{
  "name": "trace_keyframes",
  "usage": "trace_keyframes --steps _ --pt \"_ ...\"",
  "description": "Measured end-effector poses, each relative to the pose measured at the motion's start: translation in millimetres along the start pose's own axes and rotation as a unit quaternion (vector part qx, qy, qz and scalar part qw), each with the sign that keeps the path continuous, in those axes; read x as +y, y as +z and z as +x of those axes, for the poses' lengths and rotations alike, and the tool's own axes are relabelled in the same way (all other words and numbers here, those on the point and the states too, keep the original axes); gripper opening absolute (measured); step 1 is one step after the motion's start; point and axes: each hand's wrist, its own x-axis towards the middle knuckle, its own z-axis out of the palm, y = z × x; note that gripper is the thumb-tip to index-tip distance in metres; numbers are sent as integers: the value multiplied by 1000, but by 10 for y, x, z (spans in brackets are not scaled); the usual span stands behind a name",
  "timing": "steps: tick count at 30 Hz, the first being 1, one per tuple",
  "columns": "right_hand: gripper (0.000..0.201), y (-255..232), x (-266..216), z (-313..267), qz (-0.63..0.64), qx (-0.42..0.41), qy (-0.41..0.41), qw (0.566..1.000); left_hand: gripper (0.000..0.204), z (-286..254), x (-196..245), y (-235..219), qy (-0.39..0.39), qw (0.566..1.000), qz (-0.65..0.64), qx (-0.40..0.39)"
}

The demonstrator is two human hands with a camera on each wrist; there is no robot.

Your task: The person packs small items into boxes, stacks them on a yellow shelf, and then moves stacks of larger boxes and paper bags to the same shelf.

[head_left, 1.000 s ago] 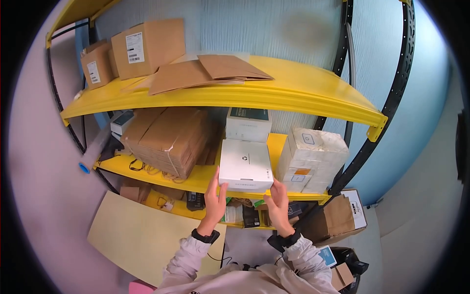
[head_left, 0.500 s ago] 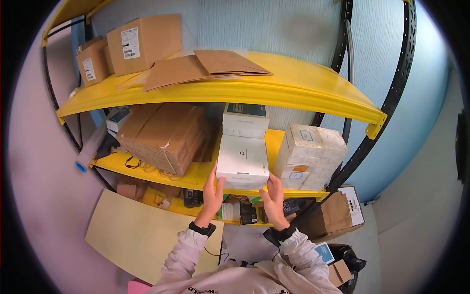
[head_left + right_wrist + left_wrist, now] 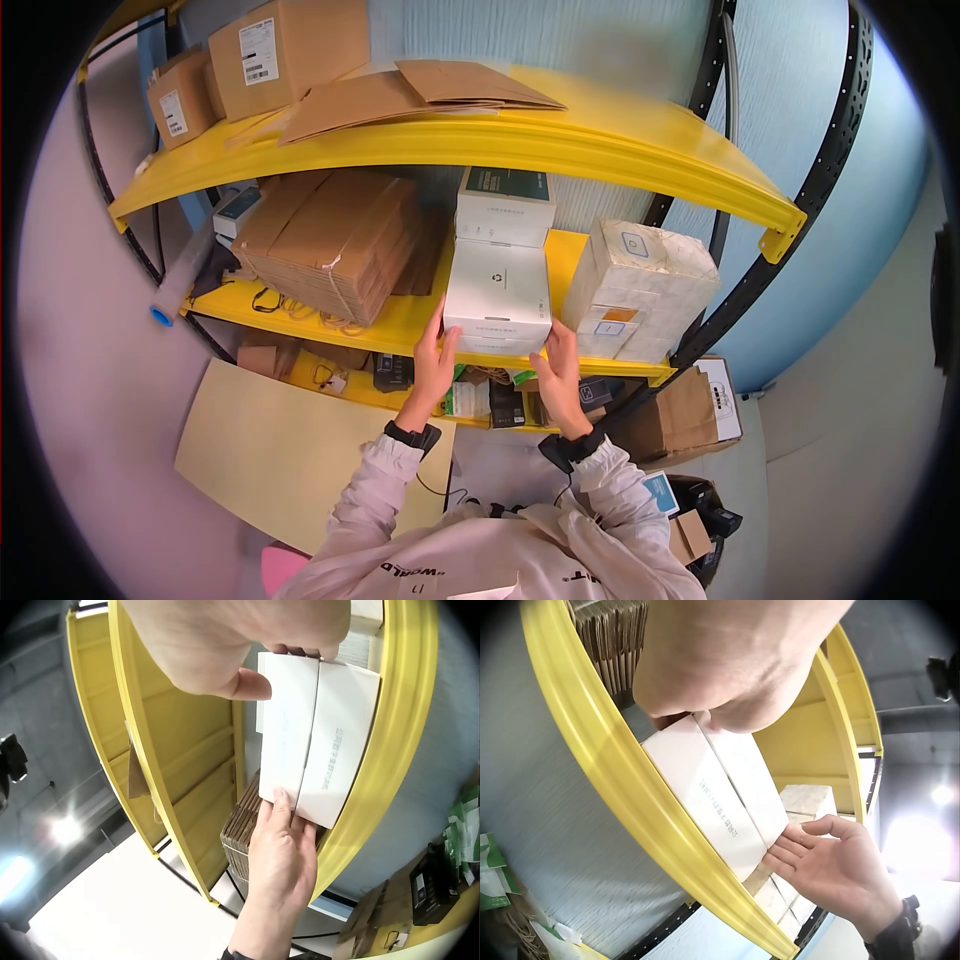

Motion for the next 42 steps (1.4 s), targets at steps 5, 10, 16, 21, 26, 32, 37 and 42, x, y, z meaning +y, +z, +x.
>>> trace_keyframes --steps 5,10,16,21,26,32,37,42 --pt "76 26 -27 -14 -17 -4 -2 1000 59 15 86 -38 -22 1000 -9 -18" --pt "83 35 -197 17 -141 30 -33 989 65 240 54 -125 52 998 38 8" --pt "80 188 -542 509 -132 38 -82 987 66 829 313 -207 -7 999 -23 -35" --pt "82 264 -549 1095 -67 95 -29 993 68 1294 474 -116 -62 995 -51 -53" --pt "86 344 -656 1468 -49 148 64 986 75 1651 488 -4 -88 994 -28 -52" --pt "89 343 -445 1881 -31 168 73 983 80 2049 207 152 -72 996 -17 -40" --pt "86 363 -327 2063 -45 173 62 982 70 2159 127 177 -62 996 -21 -53" --pt "81 338 -317 2063 -56 168 82 981 60 2118 59 140 -30 997 -20 -71"
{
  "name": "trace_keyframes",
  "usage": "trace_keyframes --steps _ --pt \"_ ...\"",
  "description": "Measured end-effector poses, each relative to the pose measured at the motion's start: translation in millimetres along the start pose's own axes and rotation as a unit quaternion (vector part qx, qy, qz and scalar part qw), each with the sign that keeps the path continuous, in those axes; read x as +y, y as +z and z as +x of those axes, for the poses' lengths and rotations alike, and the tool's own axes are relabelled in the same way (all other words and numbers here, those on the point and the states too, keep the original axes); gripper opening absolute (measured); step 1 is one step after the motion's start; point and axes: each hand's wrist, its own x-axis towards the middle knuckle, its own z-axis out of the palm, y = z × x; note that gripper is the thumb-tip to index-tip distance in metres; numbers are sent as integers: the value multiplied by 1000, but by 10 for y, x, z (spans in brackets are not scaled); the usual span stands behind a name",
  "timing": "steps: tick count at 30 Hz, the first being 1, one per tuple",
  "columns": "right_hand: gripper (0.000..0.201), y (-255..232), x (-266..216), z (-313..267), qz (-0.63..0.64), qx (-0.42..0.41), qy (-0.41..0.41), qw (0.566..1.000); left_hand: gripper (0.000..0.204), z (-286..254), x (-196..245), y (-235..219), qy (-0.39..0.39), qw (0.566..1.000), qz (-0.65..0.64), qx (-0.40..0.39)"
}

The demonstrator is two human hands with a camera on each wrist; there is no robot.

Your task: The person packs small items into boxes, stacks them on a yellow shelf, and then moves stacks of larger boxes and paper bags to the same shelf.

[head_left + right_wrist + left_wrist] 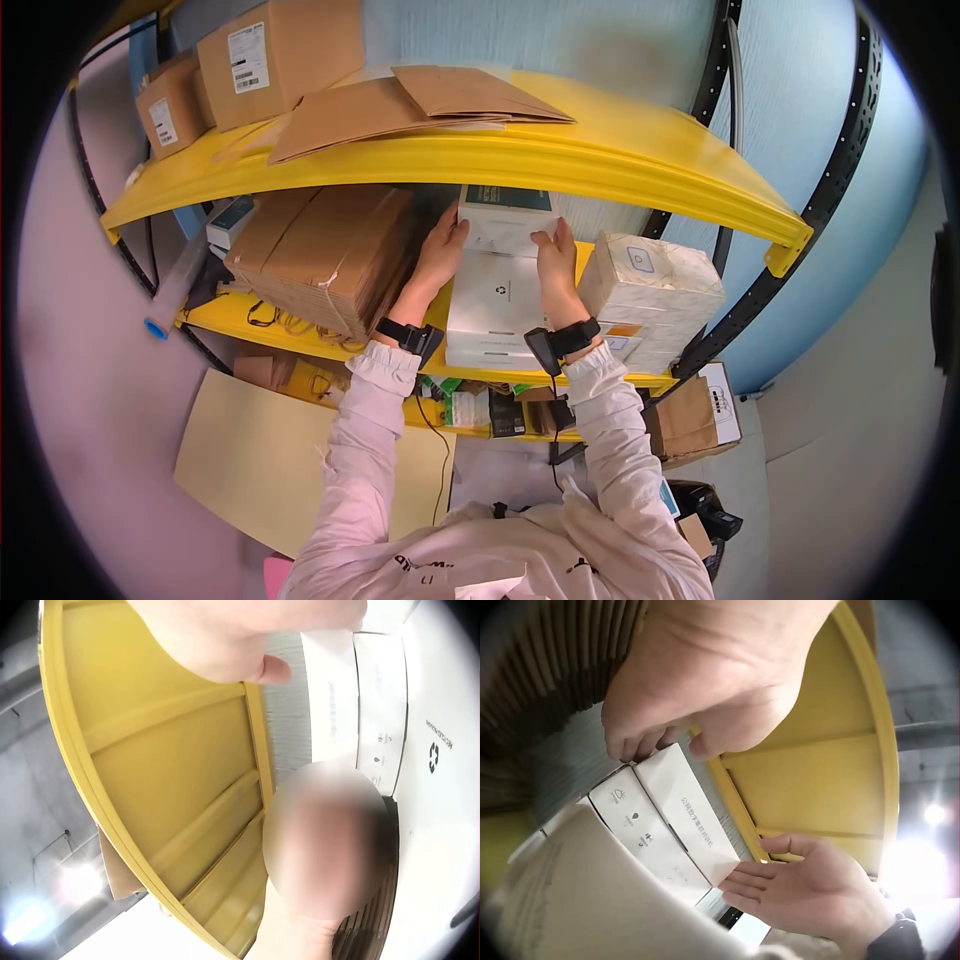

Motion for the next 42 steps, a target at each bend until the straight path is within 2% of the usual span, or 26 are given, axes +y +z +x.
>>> trace_keyframes --steps 2,9,11,14,15,17,21,23,29,35,42 --pt "85 -38 -29 -41 8 -25 3 1000 60 -61 46 -17 5 1000 2 -13" --pt "83 -201 -103 -363 3 -29 -3 1000 60 -400 258 -31 13 999 -28 -19" --pt "81 -262 -112 -489 35 -53 -27 998 60 -543 292 -35 63 997 -34 -14" --pt "79 -342 -137 -719 51 -83 -70 993 60 -769 399 -57 69 998 -9 -5" --pt "79 -377 -202 -796 51 -83 -68 993 60 -824 404 -60 67 998 -9 -5" --pt "77 -464 -321 -955 51 -137 -58 987 59 -958 438 -67 78 996 -29 -1" --pt "76 -560 -326 -1224 76 -136 -67 986 58 -1217 609 -73 66 998 -23 5" --pt "77 -611 -325 -1369 60 -135 -86 985 58 -1342 664 -67 61 998 -30 10" --pt "78 -734 -209 -1680 29 -112 -74 991 58 -1715 712 -39 48 999 -6 18" --pt "76 -806 -163 -1856 -3 -122 -100 988 60 -1960 636 21 33 999 -10 30" --pt "76 -821 -28 -1851 -3 -126 -87 988 61 -1986 492 11 24 999 -9 28"
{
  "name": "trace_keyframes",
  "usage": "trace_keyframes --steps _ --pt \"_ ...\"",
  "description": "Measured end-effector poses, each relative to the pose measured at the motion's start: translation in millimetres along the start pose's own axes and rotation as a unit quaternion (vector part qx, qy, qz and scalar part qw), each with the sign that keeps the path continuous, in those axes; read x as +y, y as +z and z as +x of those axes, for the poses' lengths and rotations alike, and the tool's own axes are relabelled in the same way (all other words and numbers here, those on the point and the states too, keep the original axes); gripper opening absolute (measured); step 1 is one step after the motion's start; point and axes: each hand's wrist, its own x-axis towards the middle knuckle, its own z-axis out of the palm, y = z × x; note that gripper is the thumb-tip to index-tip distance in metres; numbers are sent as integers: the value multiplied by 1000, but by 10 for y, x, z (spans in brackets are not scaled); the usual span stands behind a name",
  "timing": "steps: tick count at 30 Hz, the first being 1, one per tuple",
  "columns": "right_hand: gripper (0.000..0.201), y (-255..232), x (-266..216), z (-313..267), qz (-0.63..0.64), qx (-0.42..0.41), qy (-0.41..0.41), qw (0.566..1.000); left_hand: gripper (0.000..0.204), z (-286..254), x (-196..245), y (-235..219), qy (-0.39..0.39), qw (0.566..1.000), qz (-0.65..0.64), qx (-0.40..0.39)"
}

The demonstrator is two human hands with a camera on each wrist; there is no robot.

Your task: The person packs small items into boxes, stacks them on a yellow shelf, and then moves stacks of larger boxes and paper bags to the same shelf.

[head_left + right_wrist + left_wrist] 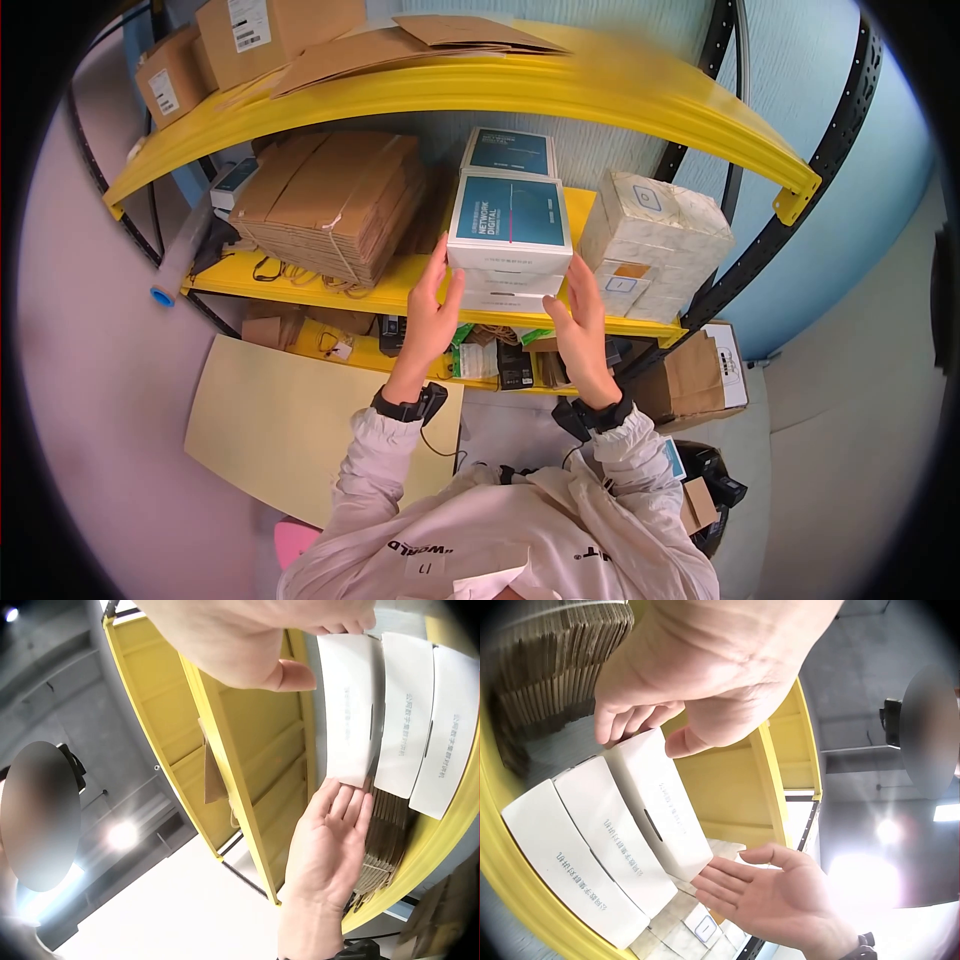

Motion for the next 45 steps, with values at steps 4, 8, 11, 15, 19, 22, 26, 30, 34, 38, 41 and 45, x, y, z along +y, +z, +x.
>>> trace_keyframes --steps 4,8,11,15,19,22,26,30,34,38,41,45 --pt "75 -24 91 11 12 4 7 1000 63 -22 -121 15 5 1000 13 -7" --pt "76 -33 148 7 12 4 8 1000 66 -20 -128 46 15 1000 17 -9" --pt "78 -17 178 -8 21 10 2 1000 67 -18 -87 63 8 1000 12 -13" --pt "80 -41 171 -6 26 2 -5 1000 66 48 -58 11 -13 999 -23 -30" --pt "81 -90 220 -1 -9 20 0 1000 67 333 -25 -189 -91 993 -71 -10" --pt "81 -136 254 14 -24 13 16 999 80 631 -151 -337 -127 986 -103 -36" --pt "82 -154 437 93 14 -3 24 1000 96 902 -369 -346 -176 967 -174 -58" --pt "82 -132 535 155 30 1 9 1000 99 1159 -449 -258 -205 957 -189 -74" --pt "82 -107 545 200 60 -16 9 998 100 1382 -553 -176 -217 946 -211 -118" --pt "82 -101 558 229 58 -21 3 998 89 1423 -545 -62 -218 940 -226 -135" --pt "83 -135 591 240 44 -31 8 998 87 1442 -707 -32 -191 944 -217 -158" --pt "83 -129 611 234 54 -32 6 998 89 1481 -905 -99 -214 941 -196 -177"
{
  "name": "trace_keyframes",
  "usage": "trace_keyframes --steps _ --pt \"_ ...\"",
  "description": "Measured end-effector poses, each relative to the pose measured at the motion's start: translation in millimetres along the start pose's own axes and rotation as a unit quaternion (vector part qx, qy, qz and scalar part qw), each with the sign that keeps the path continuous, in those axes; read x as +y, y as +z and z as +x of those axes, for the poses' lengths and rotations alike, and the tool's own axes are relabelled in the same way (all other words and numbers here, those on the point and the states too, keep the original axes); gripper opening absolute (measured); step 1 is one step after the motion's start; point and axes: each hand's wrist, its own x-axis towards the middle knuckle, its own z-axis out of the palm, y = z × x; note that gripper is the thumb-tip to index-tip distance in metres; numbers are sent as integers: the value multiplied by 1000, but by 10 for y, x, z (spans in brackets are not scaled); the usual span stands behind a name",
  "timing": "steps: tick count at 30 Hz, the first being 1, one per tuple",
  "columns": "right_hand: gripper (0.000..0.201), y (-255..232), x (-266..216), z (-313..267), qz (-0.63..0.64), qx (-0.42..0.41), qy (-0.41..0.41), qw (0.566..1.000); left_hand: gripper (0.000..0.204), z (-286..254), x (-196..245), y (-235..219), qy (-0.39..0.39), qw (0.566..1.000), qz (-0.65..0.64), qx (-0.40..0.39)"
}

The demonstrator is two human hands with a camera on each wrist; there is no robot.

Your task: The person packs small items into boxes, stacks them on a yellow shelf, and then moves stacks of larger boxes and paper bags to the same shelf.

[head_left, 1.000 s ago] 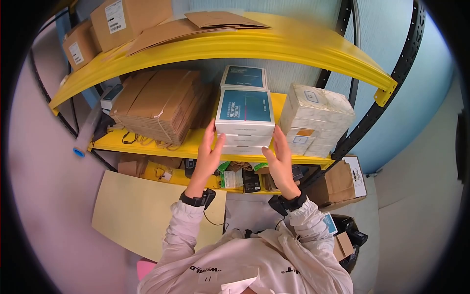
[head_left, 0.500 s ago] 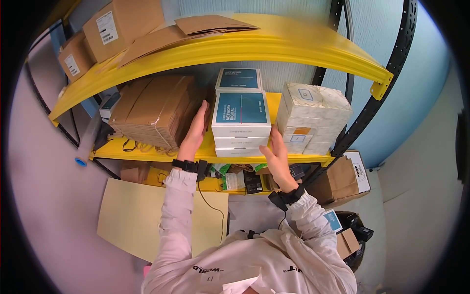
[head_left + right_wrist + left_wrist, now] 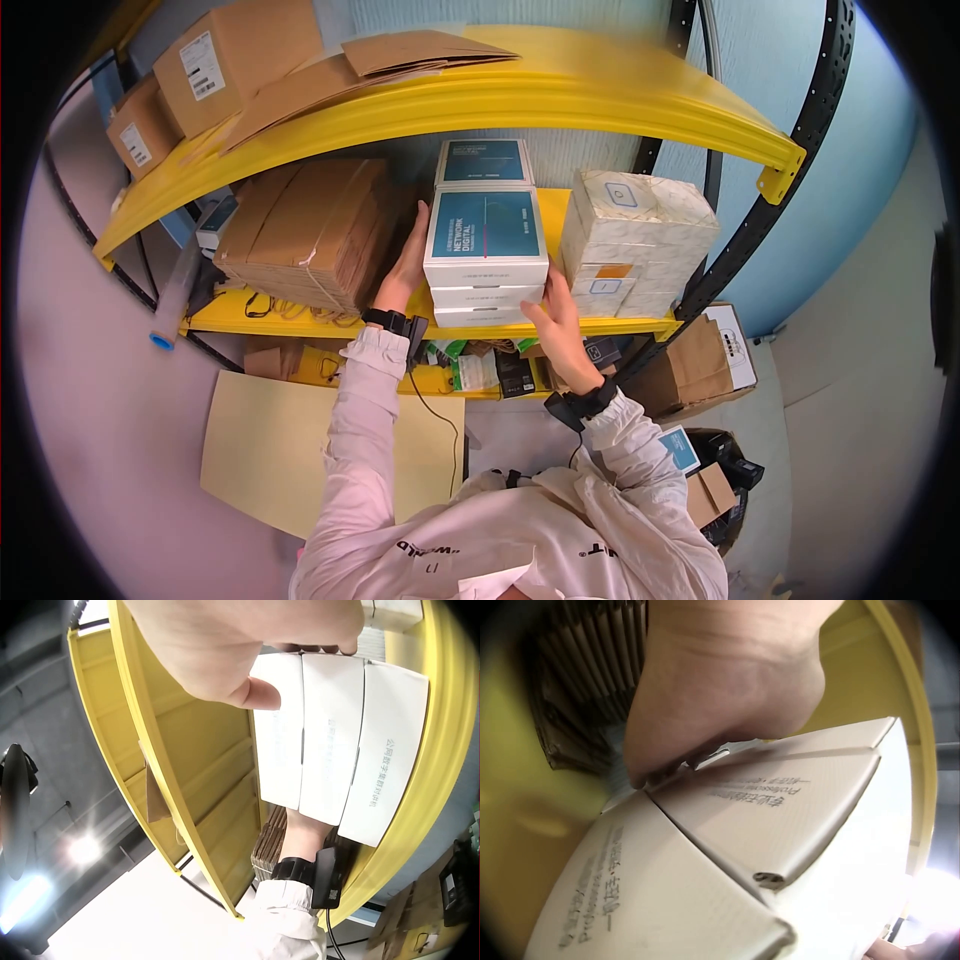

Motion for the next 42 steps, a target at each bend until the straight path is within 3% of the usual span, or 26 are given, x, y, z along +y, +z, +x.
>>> trace_keyframes --steps 4,7,19,21,36,42 --pt "84 10 -41 -14 1 -2 3 1000 90 -90 118 121 -29 999 24 18" --pt "85 22 -48 -22 8 1 3 1000 90 93 -111 -29 -16 998 -17 61" --pt "76 -41 205 -182 0 -5 62 998 84 54 -65 78 -52 997 -33 55" --pt "72 -29 231 -209 -1 -3 71 997 84 -149 -139 51 -53 996 -32 56" --pt "75 -55 373 -309 -10 1 56 998 83 -337 -172 198 -49 997 -23 57" --pt "73 -102 621 -313 -53 45 37 997 82 -294 -125 297 -41 997 -21 60"
